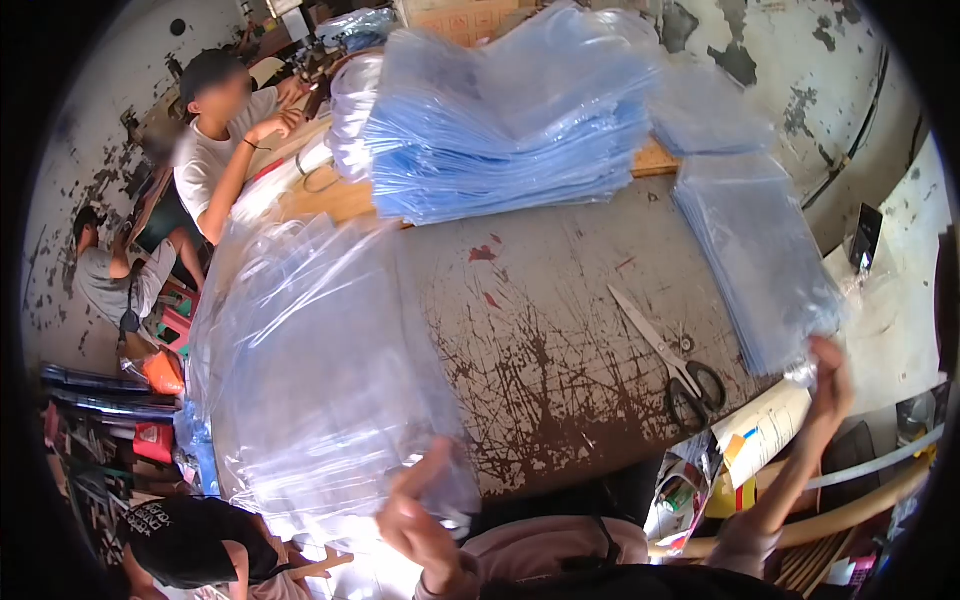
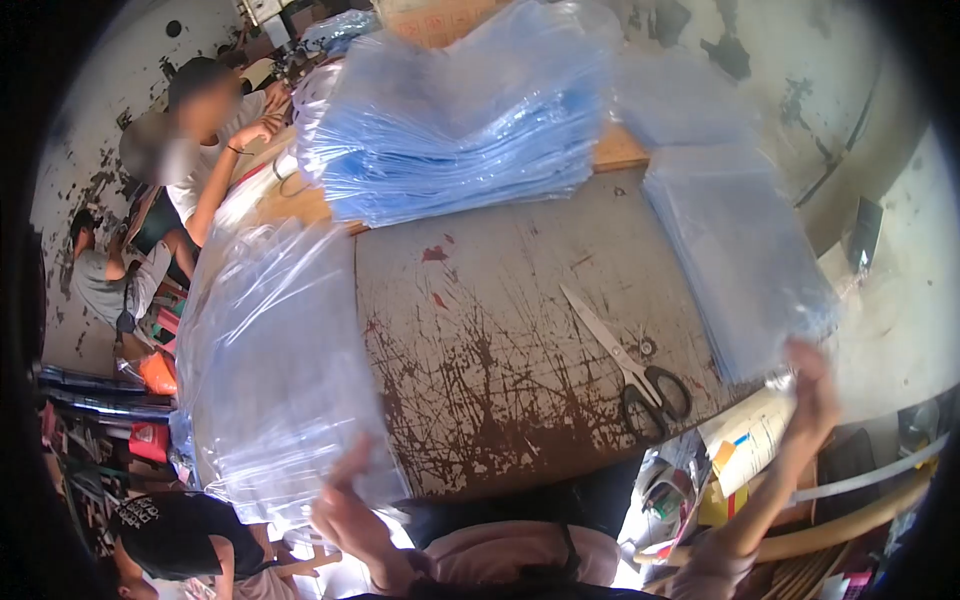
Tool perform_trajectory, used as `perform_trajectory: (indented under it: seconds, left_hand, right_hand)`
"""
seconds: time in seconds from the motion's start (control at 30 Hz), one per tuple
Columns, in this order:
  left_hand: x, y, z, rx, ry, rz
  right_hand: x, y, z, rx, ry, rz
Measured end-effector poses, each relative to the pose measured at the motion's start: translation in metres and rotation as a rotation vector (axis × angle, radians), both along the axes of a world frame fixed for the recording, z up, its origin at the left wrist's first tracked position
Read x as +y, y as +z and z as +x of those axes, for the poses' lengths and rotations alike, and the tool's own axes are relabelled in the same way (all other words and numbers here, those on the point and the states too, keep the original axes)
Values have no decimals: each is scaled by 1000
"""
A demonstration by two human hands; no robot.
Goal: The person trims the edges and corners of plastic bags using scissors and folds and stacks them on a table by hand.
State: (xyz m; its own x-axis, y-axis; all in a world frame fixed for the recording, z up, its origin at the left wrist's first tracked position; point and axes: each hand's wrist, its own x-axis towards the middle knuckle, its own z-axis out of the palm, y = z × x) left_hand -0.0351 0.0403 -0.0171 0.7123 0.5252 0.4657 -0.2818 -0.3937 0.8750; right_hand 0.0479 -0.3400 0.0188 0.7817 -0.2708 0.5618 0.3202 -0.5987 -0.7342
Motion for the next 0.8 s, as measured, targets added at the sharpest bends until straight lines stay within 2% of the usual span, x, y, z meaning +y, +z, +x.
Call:
perform_trajectory:
  seconds: [0.03,0.07,0.1,0.17,0.27,0.33,0.4,0.47,0.63,0.67,0.73,0.8]
  left_hand:
    - [-15,2,0,-67,-123,-39]
    - [-26,13,3,-12,-276,-13]
    - [-33,0,6,-96,-393,-2]
    - [-48,4,14,12,-486,98]
    - [-56,-7,21,179,-577,161]
    - [-59,-5,20,159,-557,157]
    - [-59,-5,18,229,-515,29]
    - [-60,-15,17,176,-477,14]
    - [-61,-23,12,163,-429,-262]
    - [-60,-23,11,166,-427,-259]
    - [-56,-22,11,137,-448,-93]
    - [-58,-25,13,71,-415,-74]
  right_hand:
    - [21,-18,-8,-25,246,92]
    - [59,-21,-11,-22,495,141]
    - [93,-23,-23,230,486,257]
    - [138,-24,-35,432,617,518]
    - [159,-45,-42,424,609,403]
    - [170,-43,-44,489,540,443]
    - [173,-44,-45,554,488,481]
    - [173,-46,-44,550,477,672]
    - [173,-45,-42,570,446,697]
    - [174,-44,-43,564,423,710]
    - [174,-42,-44,556,417,671]
    - [173,-42,-43,530,421,630]
